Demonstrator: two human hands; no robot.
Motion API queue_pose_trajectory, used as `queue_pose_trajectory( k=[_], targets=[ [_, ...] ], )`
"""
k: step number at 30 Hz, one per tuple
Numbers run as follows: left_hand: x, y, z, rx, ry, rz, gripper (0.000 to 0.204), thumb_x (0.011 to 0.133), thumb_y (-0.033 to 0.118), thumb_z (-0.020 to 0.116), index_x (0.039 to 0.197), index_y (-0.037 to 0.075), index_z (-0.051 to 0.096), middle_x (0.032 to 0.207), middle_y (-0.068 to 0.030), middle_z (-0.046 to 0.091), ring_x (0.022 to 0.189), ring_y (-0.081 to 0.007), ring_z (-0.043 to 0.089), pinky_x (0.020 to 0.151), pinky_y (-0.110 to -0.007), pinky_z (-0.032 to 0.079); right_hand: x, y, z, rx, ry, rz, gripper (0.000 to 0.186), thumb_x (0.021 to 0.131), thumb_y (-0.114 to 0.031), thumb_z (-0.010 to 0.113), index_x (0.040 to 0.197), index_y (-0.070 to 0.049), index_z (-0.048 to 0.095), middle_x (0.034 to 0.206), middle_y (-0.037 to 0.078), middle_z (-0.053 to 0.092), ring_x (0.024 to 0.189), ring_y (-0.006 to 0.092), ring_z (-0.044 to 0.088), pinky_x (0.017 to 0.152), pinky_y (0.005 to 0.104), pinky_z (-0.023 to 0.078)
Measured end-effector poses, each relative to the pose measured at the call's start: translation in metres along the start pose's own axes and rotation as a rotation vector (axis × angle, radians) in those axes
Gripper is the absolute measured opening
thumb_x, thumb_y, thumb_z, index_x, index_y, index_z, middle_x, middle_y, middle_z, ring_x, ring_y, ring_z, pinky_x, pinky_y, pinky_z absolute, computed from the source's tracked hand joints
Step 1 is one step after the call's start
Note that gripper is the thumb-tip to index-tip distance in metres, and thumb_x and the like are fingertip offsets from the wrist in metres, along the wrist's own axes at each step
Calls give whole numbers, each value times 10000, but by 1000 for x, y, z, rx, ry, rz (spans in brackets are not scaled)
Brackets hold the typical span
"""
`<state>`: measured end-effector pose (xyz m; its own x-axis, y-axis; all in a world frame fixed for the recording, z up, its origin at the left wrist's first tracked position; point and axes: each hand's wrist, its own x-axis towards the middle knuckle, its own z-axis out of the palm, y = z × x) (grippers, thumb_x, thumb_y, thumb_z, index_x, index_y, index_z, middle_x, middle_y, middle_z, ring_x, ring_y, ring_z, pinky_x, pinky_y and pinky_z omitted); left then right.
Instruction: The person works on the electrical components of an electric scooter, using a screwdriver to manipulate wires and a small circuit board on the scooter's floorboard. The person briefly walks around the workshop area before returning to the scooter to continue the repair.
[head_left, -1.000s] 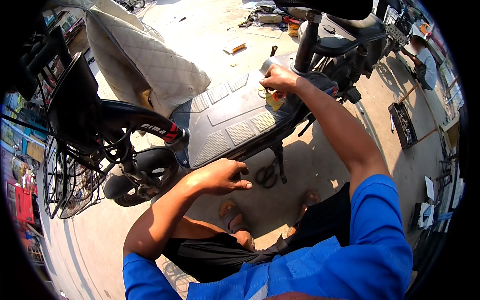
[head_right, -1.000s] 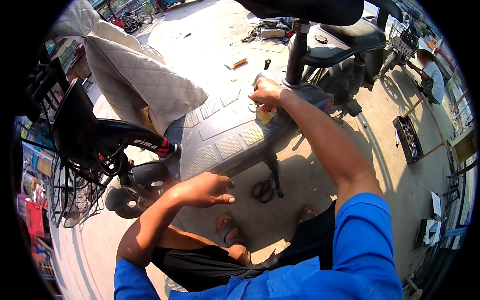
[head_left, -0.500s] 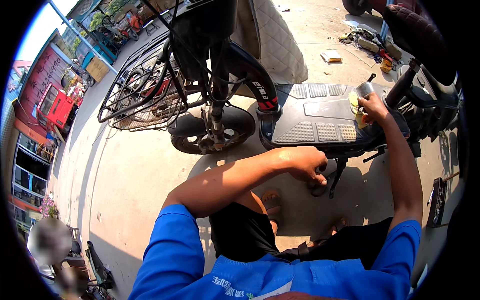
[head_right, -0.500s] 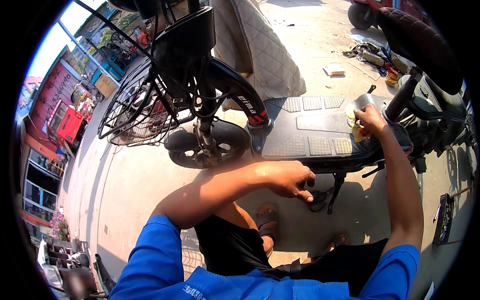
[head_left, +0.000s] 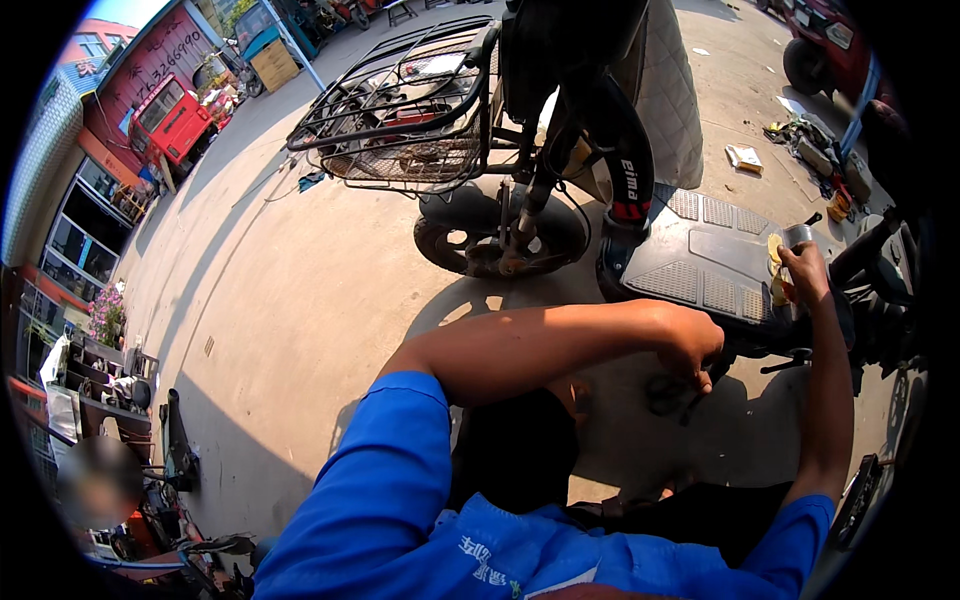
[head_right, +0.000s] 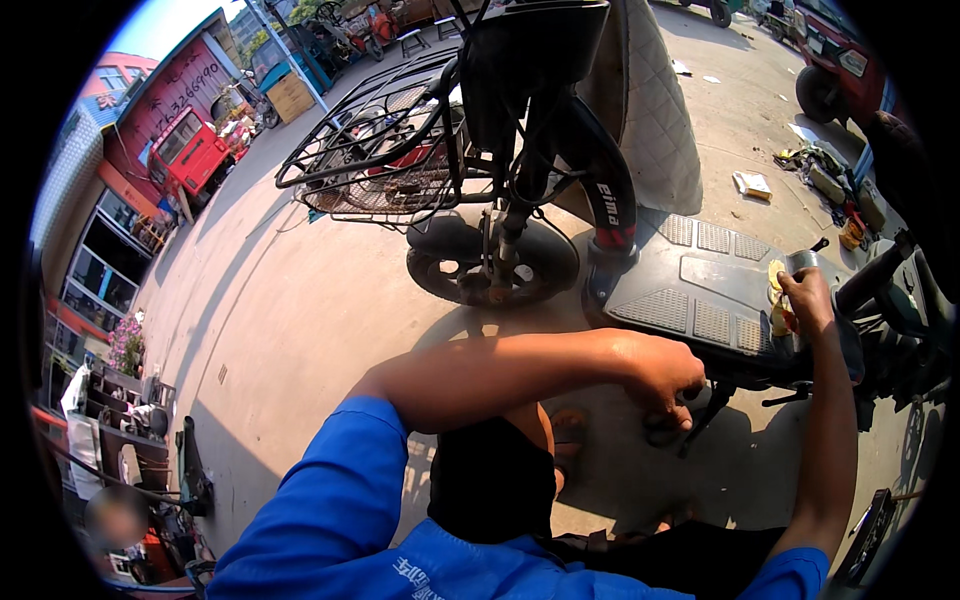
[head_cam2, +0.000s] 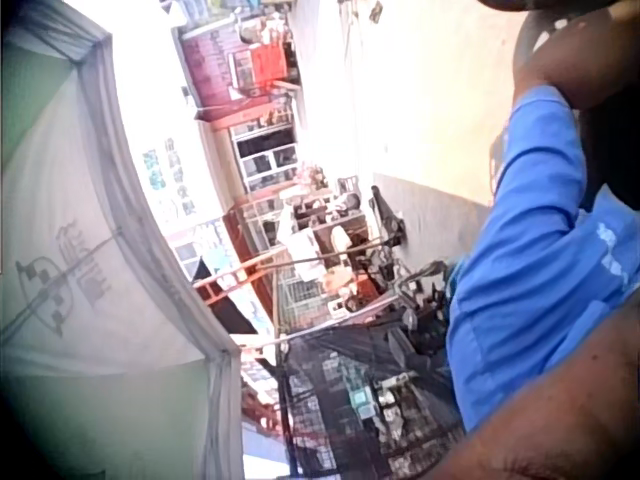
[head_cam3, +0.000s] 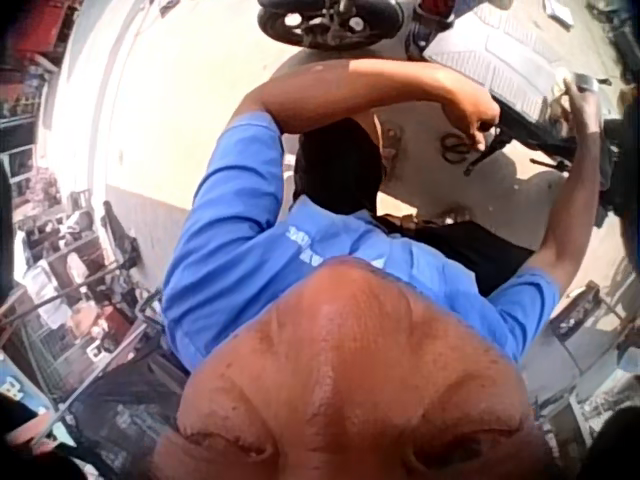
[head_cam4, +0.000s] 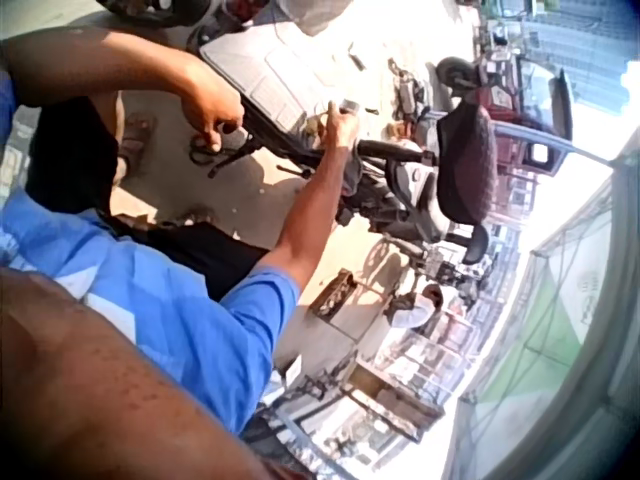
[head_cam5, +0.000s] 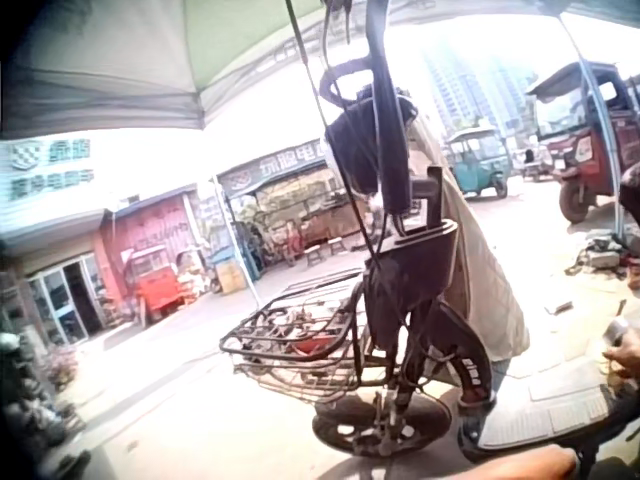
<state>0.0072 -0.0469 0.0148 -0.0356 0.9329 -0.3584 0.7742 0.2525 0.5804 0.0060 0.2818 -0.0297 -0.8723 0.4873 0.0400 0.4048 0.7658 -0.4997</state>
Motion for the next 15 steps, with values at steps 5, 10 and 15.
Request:
queue_pose_trajectory(
  k=[5,10,15],
  targets=[
    [-4,3,-3,-1,25,20,491,848,447,717,959,-30,687,890,-203,693,915,-374,665,767,-450,511,18,30,6,-91,46,-20,389,884,-304,691,955,79,671,856,263,695,824,374,692,734,445,510],
    [-2,-2,1,21,27,5,480,846,440,719,948,-28,689,894,-198,694,912,-372,665,755,-452,510,8,14,6,-205,115,-83,392,885,-316,676,909,75,662,831,279,677,823,406,678,729,455,512],
    [1,-4,-2,27,-11,-31,496,858,473,708,951,-14,724,955,-197,708,956,-349,671,796,-429,521,24,39,9,-169,39,-112,346,852,-265,673,883,79,655,842,278,676,820,390,686,721,440,525]
  ],
)
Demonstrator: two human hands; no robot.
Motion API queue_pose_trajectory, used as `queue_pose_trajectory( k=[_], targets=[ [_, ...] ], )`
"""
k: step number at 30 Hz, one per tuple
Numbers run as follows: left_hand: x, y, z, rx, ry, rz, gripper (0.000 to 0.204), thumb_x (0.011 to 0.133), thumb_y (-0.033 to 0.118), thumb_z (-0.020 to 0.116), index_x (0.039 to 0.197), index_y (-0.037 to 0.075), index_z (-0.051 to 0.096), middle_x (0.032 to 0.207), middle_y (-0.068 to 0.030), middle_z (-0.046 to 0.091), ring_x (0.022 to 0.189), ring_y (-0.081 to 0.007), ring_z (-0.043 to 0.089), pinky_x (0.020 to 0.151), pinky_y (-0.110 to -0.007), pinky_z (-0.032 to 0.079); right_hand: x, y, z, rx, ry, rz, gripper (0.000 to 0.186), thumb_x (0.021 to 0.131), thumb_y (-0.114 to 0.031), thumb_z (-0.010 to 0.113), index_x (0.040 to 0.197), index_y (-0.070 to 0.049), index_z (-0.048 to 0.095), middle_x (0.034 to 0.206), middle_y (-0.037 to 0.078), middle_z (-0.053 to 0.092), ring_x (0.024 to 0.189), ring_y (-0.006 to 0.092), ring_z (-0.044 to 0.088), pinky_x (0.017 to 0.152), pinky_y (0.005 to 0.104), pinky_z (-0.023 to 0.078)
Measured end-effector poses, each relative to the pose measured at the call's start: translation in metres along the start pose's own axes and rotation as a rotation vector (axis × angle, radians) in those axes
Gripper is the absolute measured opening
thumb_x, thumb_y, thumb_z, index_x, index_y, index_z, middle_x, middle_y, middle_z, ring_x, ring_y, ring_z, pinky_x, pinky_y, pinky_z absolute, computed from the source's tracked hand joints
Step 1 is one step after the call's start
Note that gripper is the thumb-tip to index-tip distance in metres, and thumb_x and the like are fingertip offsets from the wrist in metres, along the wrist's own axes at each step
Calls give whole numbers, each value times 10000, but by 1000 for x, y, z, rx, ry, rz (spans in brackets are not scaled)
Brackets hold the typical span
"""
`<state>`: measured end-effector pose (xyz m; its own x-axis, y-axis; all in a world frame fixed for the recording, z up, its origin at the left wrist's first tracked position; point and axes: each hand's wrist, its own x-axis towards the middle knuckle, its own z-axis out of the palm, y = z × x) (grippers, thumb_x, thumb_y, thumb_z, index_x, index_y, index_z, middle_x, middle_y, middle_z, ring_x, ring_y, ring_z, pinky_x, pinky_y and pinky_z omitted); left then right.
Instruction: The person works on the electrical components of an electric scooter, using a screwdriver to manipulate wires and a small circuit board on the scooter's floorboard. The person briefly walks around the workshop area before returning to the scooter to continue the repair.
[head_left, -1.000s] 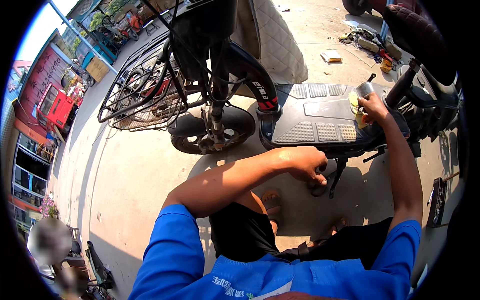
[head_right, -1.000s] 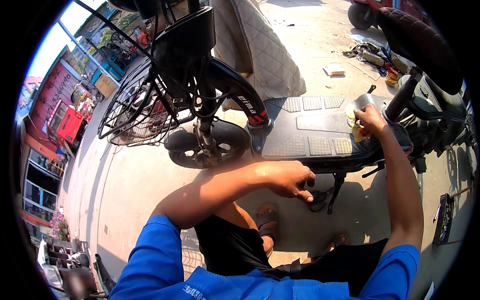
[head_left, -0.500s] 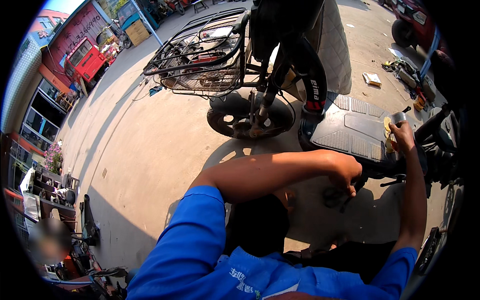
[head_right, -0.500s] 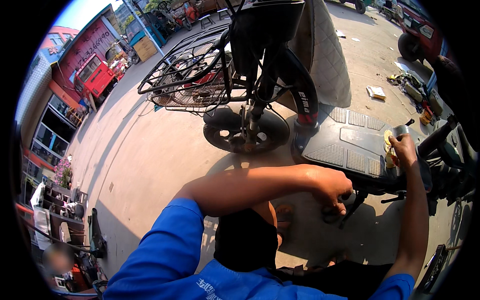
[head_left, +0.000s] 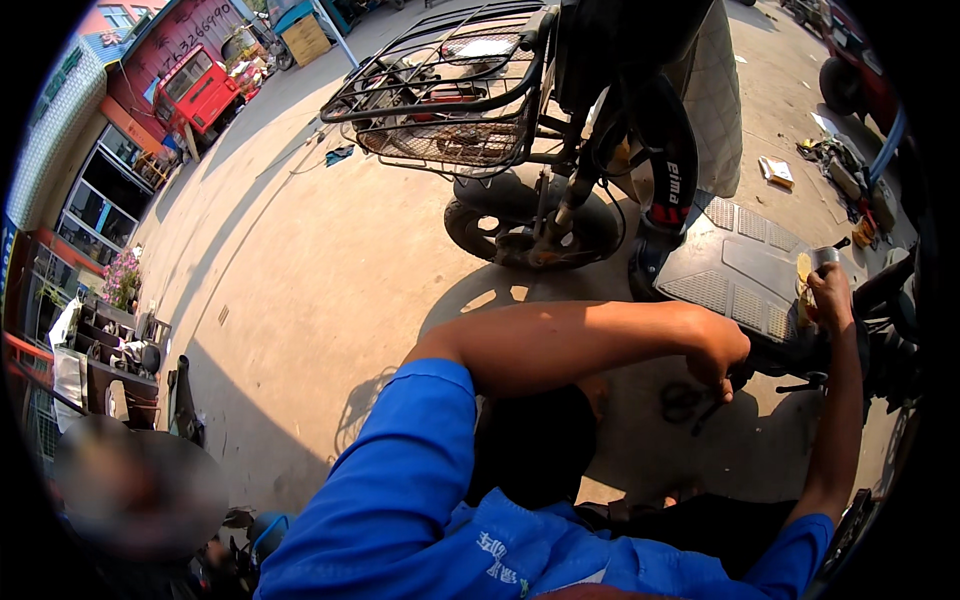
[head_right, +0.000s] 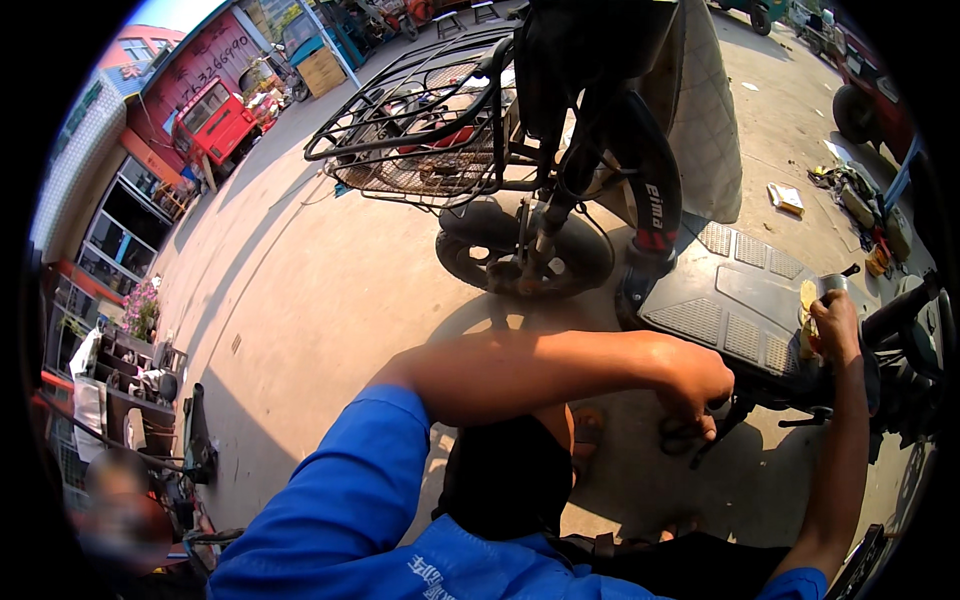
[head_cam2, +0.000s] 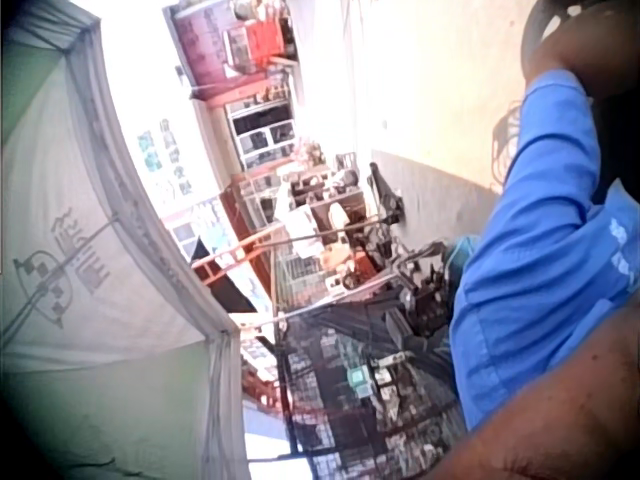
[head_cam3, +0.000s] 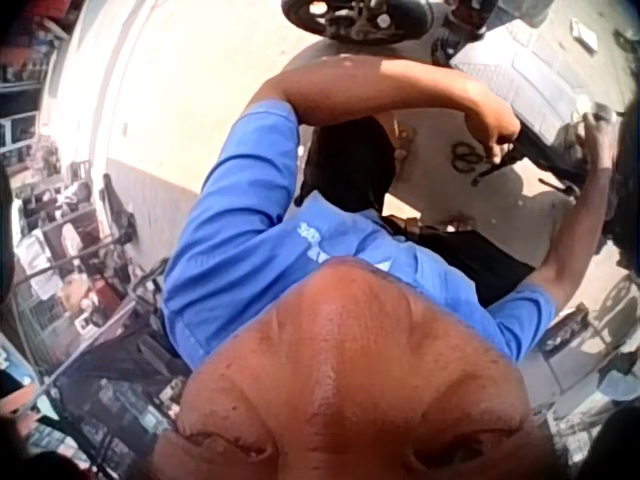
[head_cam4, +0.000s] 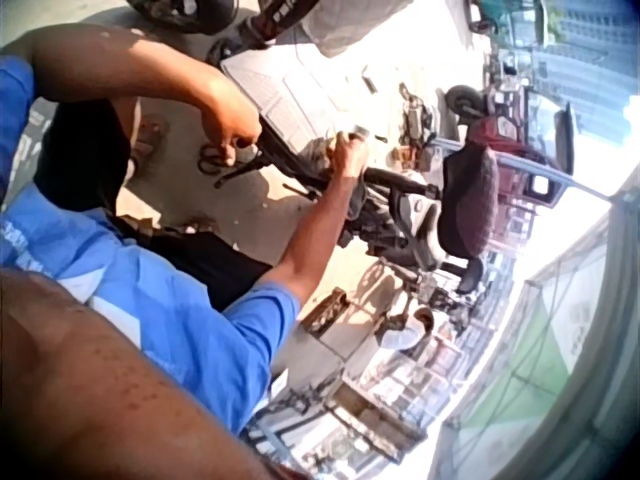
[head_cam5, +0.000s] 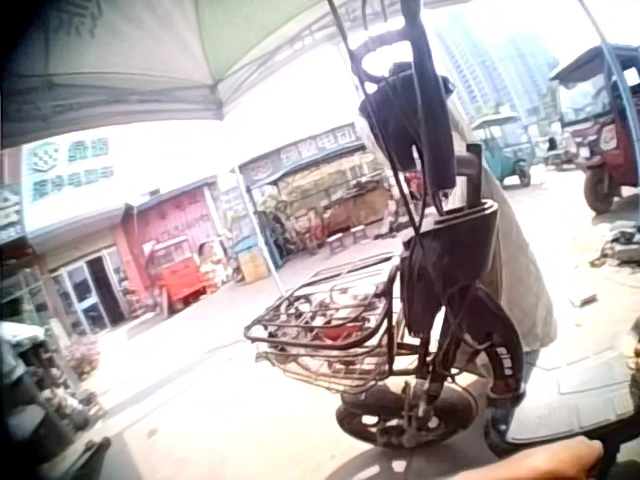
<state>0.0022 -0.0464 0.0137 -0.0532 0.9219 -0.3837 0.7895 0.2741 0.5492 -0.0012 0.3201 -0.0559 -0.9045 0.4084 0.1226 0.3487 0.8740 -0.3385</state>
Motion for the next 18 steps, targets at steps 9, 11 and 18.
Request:
queue_pose_trajectory(
  k=[9,11,18],
  targets=[
    [-1,-1,-2,8,-3,10,505,860,472,701,981,-18,706,964,-198,703,966,-356,663,801,-435,517,-8,-22,-7,29,4,55,328,820,-246,657,873,78,657,831,292,670,806,412,680,702,461,515],
    [1,-4,0,4,21,41,487,846,463,711,900,-21,693,875,-207,692,891,-376,665,744,-459,507,-6,-14,-5,-29,57,-62,335,821,-252,650,828,83,649,778,297,648,766,417,671,675,465,504],
    [2,0,0,20,-9,17,504,875,477,688,984,-15,714,978,-185,712,978,-354,663,809,-435,522,-6,-9,-5,46,13,-5,384,865,-325,670,790,51,686,736,270,655,735,394,678,669,455,506]
  ],
)
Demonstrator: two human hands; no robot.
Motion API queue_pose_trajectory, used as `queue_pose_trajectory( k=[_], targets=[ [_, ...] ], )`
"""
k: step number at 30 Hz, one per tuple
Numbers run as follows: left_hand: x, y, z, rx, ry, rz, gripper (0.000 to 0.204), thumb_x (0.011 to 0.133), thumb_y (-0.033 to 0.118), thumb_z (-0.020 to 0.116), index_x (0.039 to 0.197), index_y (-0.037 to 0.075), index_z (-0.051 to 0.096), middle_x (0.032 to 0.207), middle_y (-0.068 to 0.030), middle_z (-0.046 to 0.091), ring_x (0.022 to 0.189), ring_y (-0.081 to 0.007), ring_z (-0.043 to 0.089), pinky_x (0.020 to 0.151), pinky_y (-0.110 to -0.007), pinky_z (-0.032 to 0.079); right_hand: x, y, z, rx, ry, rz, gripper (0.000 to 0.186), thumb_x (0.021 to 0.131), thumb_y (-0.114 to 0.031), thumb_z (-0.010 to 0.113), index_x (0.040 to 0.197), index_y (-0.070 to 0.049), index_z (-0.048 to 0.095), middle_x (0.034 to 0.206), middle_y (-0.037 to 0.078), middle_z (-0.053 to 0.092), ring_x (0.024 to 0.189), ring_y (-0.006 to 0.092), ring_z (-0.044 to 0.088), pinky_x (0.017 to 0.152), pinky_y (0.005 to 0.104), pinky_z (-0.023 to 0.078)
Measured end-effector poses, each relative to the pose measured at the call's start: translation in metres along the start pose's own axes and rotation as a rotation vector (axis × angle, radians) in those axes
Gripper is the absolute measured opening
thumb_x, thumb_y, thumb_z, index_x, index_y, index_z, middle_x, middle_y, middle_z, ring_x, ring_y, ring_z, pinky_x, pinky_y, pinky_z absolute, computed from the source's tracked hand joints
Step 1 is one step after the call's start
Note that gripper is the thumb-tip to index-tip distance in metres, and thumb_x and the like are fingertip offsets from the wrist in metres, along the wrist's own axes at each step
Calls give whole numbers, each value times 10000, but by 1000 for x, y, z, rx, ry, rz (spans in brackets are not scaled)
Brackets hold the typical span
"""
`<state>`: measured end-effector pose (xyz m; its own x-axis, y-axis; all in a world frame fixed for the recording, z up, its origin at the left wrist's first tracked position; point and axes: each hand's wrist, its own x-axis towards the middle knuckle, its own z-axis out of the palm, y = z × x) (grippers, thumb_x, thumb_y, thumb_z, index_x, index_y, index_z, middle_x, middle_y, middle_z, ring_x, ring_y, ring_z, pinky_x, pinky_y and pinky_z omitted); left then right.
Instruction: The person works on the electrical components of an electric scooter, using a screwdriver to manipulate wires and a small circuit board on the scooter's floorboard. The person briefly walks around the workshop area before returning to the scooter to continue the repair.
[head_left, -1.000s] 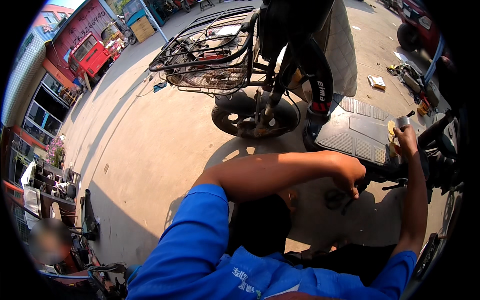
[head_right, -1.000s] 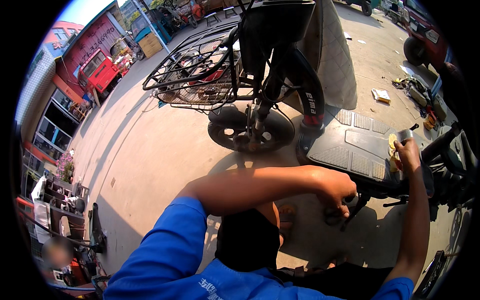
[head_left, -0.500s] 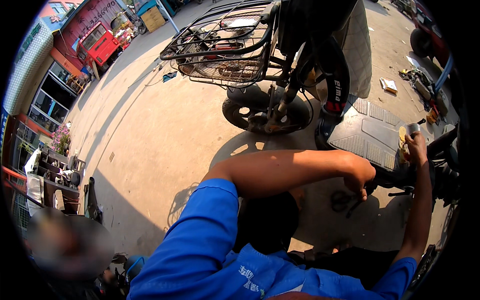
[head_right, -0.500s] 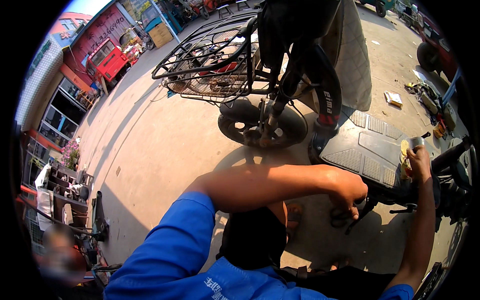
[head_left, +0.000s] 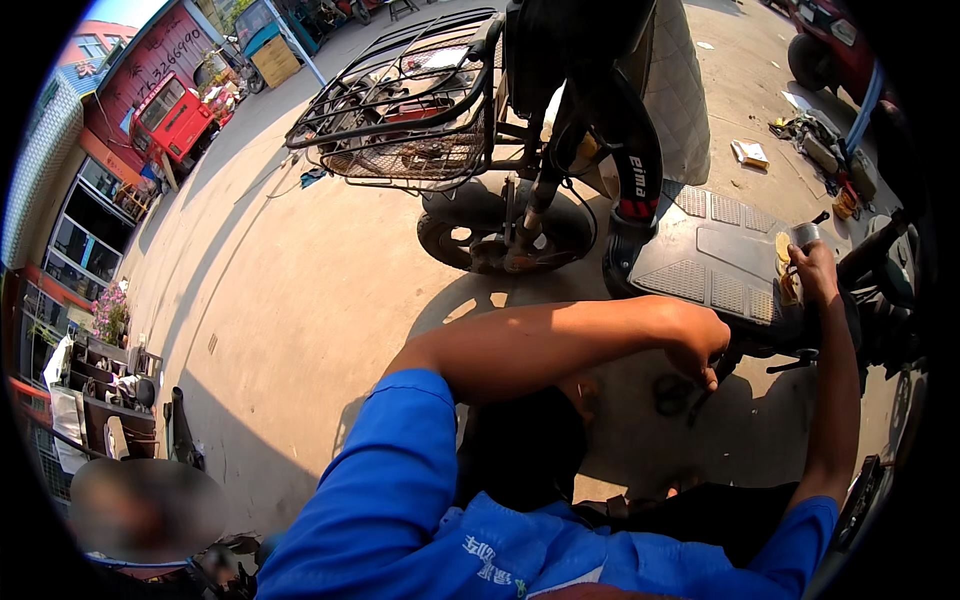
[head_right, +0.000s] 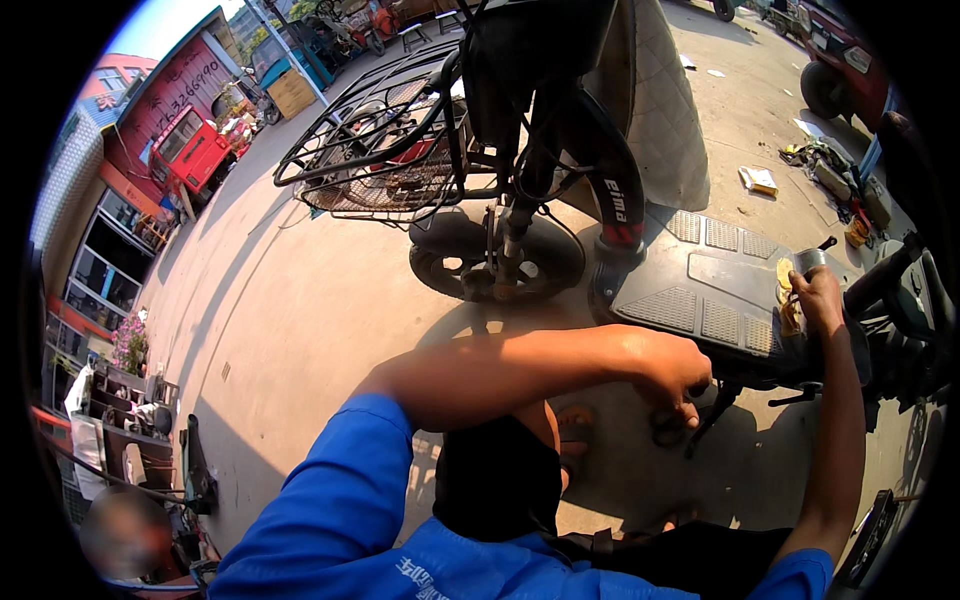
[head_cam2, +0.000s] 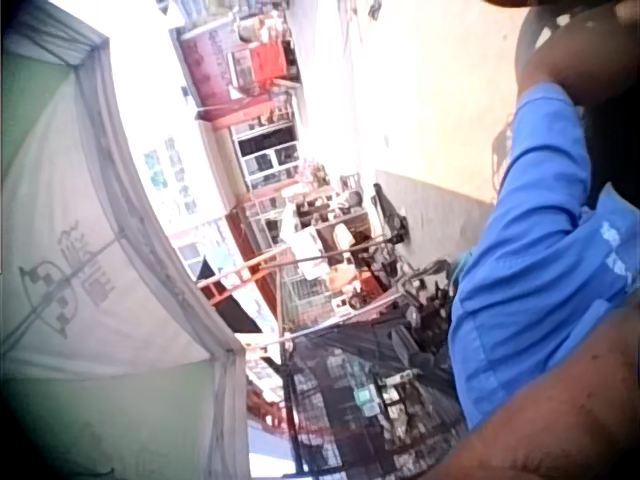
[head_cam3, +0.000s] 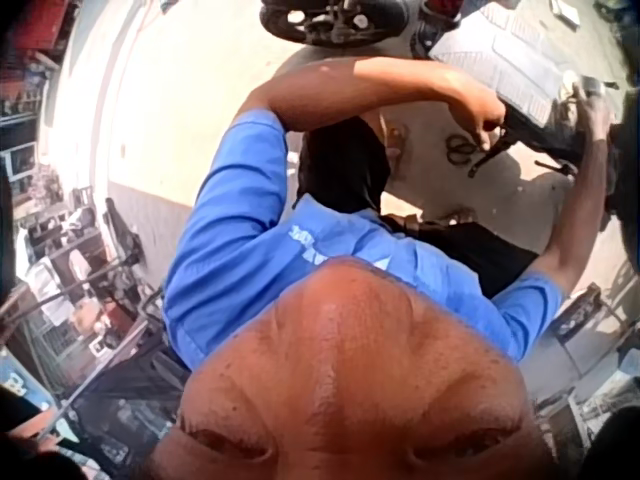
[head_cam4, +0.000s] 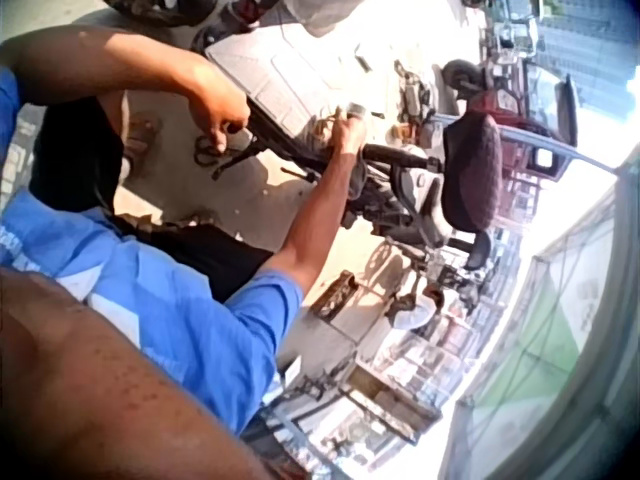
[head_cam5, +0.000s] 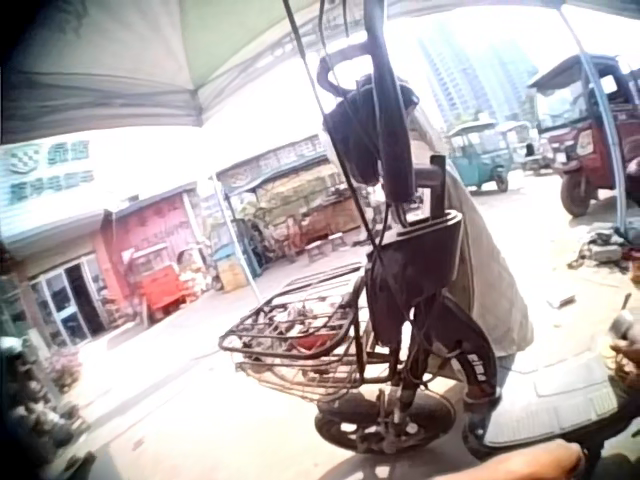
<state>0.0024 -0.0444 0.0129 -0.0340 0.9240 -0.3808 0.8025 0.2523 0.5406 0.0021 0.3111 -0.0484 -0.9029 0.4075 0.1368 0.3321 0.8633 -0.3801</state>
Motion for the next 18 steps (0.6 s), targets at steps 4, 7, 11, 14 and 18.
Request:
queue_pose_trajectory(
  k=[4,7,11,14,18],
  targets=[
    [0,0,0,-6,8,3,496,868,472,697,959,-15,713,905,-191,709,913,-357,674,769,-441,522,2,-1,-8,-111,346,-146,417,916,-338,613,822,63,684,741,268,654,726,417,660,692,472,503],
    [9,-5,4,-26,-15,12,504,849,449,713,1049,-13,679,935,-213,696,931,-380,666,783,-445,519,0,-38,-50,177,186,-72,450,955,-352,604,813,67,687,743,178,676,666,205,636,621,358,482],
    [11,-2,1,-15,-55,-24,537,860,451,704,1133,-9,655,983,-214,701,959,-377,669,819,-428,528,-15,-93,-37,530,-113,-51,354,953,-231,611,1030,108,678,883,166,711,750,192,650,742,294,525],
    [7,3,-1,-13,-46,-21,551,867,450,700,1167,-7,638,990,-213,703,962,-374,671,828,-426,528,-25,-115,-24,425,-294,-100,291,884,-148,643,1070,66,708,975,200,727,839,244,692,799,327,541],
    [12,-1,3,6,-17,19,559,874,465,692,1164,-9,630,968,-210,703,950,-373,672,816,-437,523,-33,-113,5,421,-269,-278,286,838,-65,663,1112,9,704,1032,177,729,933,246,709,866,337,542]
  ],
)
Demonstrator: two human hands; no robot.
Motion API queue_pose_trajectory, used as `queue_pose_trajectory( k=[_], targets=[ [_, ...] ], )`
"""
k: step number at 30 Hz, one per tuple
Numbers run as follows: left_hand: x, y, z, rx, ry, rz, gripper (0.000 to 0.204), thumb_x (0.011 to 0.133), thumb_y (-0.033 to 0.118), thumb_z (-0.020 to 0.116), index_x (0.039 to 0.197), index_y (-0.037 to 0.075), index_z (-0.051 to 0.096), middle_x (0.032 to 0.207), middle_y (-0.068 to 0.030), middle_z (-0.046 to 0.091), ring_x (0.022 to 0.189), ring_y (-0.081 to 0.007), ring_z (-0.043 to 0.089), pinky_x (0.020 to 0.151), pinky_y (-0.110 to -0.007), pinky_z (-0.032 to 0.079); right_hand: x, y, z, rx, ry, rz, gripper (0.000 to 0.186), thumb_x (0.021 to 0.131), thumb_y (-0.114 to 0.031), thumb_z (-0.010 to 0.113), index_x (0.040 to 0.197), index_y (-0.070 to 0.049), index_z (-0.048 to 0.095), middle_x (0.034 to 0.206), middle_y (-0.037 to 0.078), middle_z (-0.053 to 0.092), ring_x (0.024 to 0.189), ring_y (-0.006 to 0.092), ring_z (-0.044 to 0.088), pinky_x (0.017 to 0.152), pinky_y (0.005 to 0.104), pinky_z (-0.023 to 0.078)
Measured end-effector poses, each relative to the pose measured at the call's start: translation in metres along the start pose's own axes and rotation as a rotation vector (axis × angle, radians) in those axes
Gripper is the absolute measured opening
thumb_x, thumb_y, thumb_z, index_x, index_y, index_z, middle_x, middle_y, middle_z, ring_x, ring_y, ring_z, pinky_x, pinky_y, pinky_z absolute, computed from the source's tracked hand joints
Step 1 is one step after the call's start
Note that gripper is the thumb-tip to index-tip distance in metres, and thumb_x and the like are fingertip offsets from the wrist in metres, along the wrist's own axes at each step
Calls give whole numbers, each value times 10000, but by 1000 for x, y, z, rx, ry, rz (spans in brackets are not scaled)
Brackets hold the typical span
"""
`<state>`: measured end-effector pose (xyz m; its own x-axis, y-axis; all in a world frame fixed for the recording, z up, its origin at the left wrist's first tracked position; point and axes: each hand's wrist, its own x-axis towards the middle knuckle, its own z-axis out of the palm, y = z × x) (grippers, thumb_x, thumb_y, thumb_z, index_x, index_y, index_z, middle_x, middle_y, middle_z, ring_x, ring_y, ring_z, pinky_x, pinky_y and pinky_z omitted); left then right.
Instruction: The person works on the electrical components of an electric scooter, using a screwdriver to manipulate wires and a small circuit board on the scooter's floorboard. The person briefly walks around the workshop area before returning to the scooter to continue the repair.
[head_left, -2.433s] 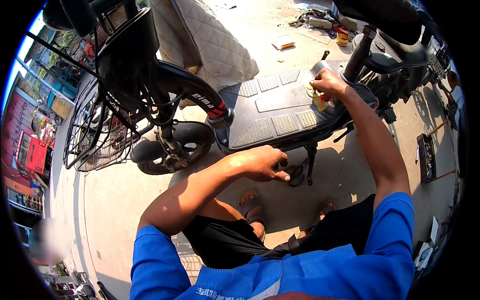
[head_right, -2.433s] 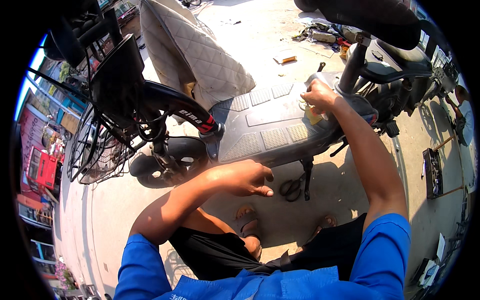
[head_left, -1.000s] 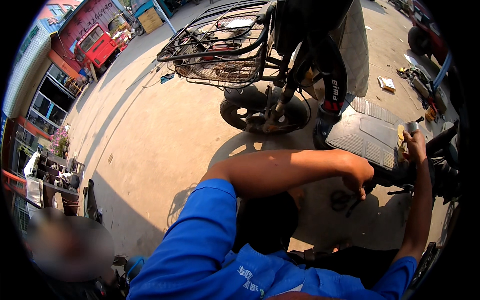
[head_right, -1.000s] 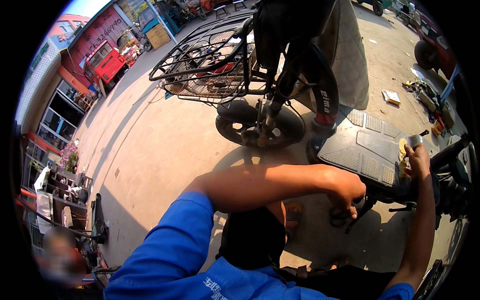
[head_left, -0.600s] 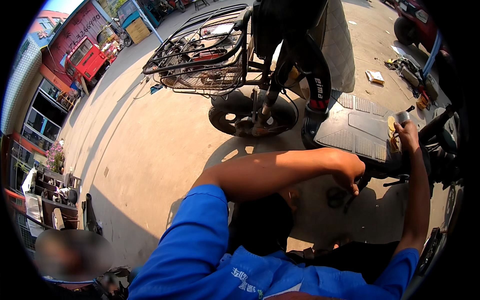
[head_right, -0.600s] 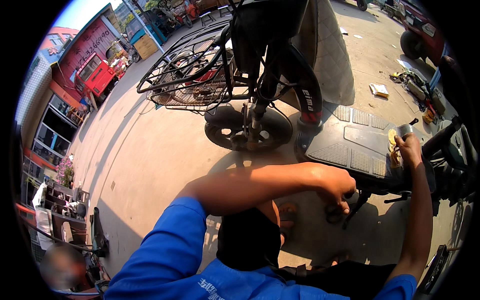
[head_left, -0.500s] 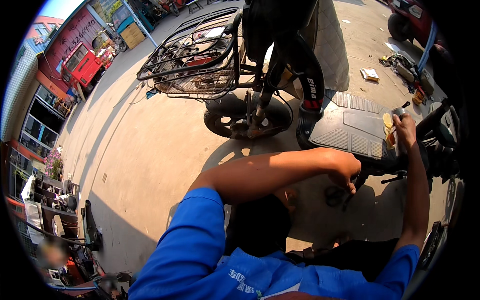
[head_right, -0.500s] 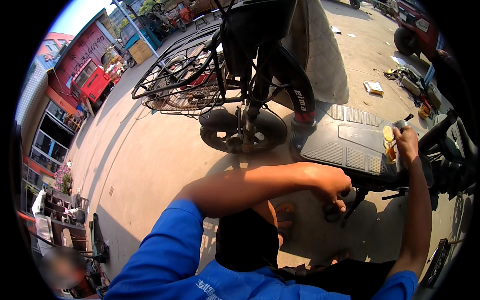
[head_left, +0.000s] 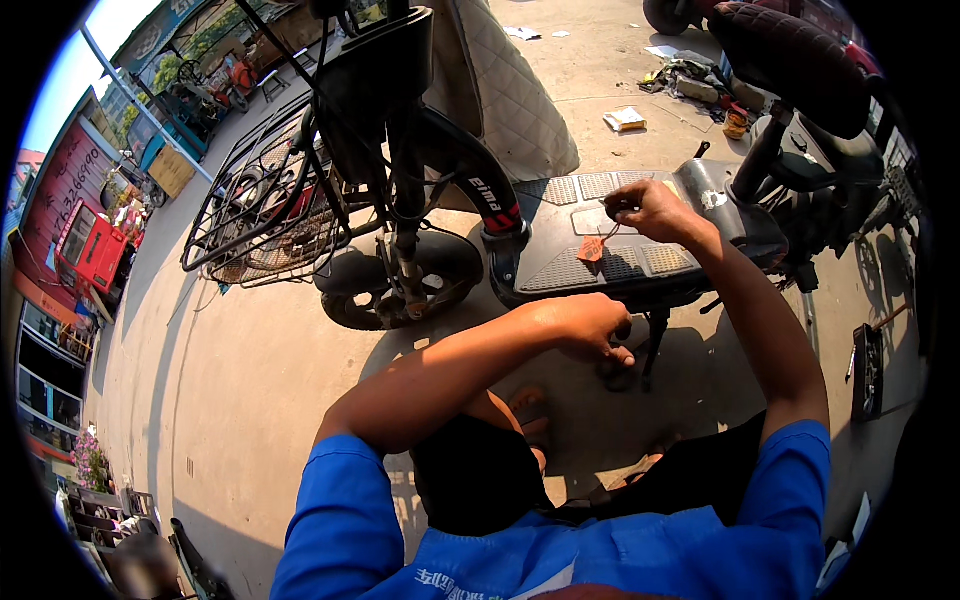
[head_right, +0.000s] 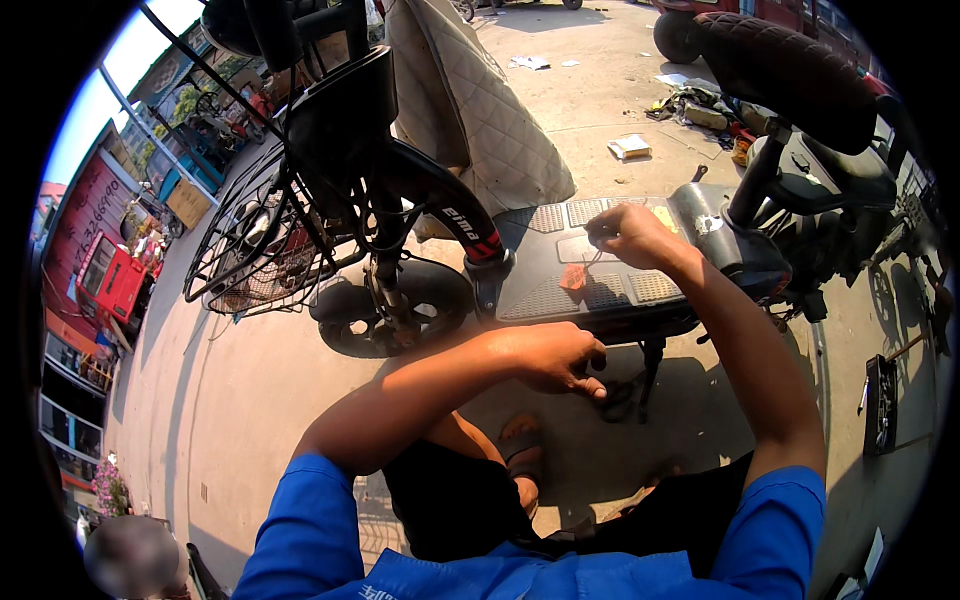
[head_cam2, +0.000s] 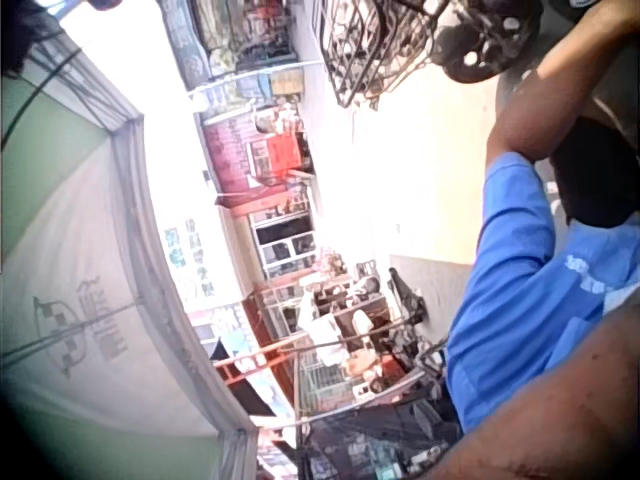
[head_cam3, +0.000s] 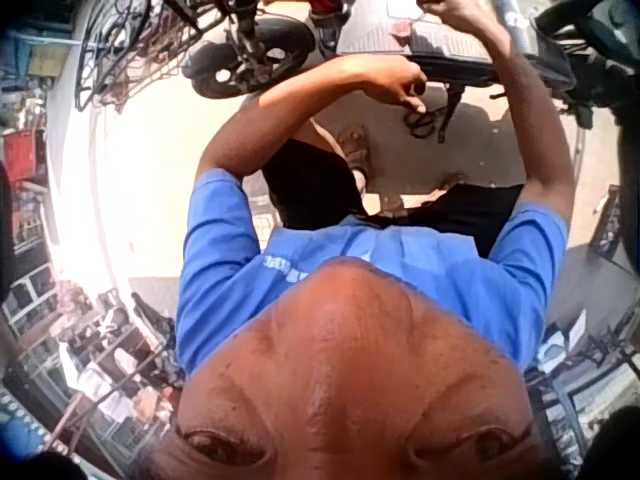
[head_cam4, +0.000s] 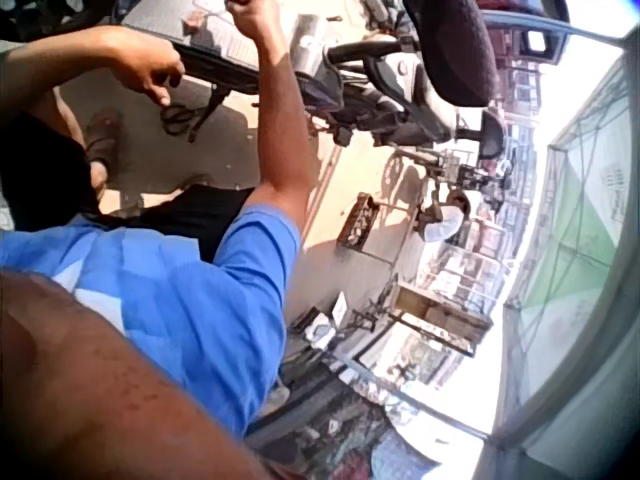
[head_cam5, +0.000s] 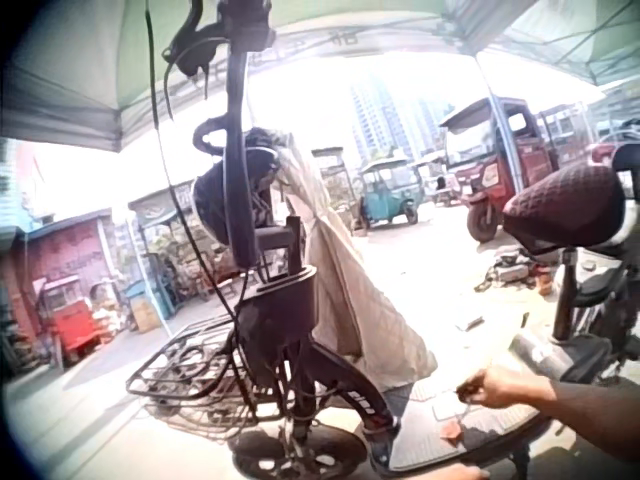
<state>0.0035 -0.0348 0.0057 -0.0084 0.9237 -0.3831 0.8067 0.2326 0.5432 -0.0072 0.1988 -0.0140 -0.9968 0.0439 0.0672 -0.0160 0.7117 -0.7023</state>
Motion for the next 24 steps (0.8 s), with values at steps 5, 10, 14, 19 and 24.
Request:
queue_pose_trajectory(
  k=[5,10,14,19,24],
  targets=[
    [-2,0,0,4,0,7,571,883,478,678,1158,-20,626,950,-207,705,935,-373,674,806,-435,523,-3,4,18,-223,19,-206,268,810,-93,688,1071,-37,709,931,176,717,888,357,683,797,413,532],
    [-7,0,2,-11,-6,23,583,879,484,682,1154,-28,625,953,-208,702,951,-370,670,810,-432,521,-6,-3,22,-344,-32,-120,362,779,-120,689,1122,-4,683,997,235,695,982,393,658,869,433,515],
    [-9,-3,4,-10,-19,35,555,884,467,682,1145,-20,628,954,-206,701,954,-367,669,818,-432,518,-11,-1,9,-403,0,-82,389,792,-112,659,1152,36,659,1041,280,673,1049,406,636,931,431,496],
    [-14,6,6,-51,-96,82,525,892,452,676,1140,-8,629,948,-206,700,952,-364,667,822,-428,516,-30,-21,-17,-453,7,-23,331,794,-101,659,1095,35,681,1030,264,679,1031,401,637,917,428,496],
    [0,31,9,18,-251,167,441,892,396,674,1090,1,666,947,-201,698,922,-347,673,812,-423,522,-63,-66,-48,-530,-40,150,330,893,-198,687,1159,-3,677,1167,214,665,1080,359,635,960,403,487]
  ],
)
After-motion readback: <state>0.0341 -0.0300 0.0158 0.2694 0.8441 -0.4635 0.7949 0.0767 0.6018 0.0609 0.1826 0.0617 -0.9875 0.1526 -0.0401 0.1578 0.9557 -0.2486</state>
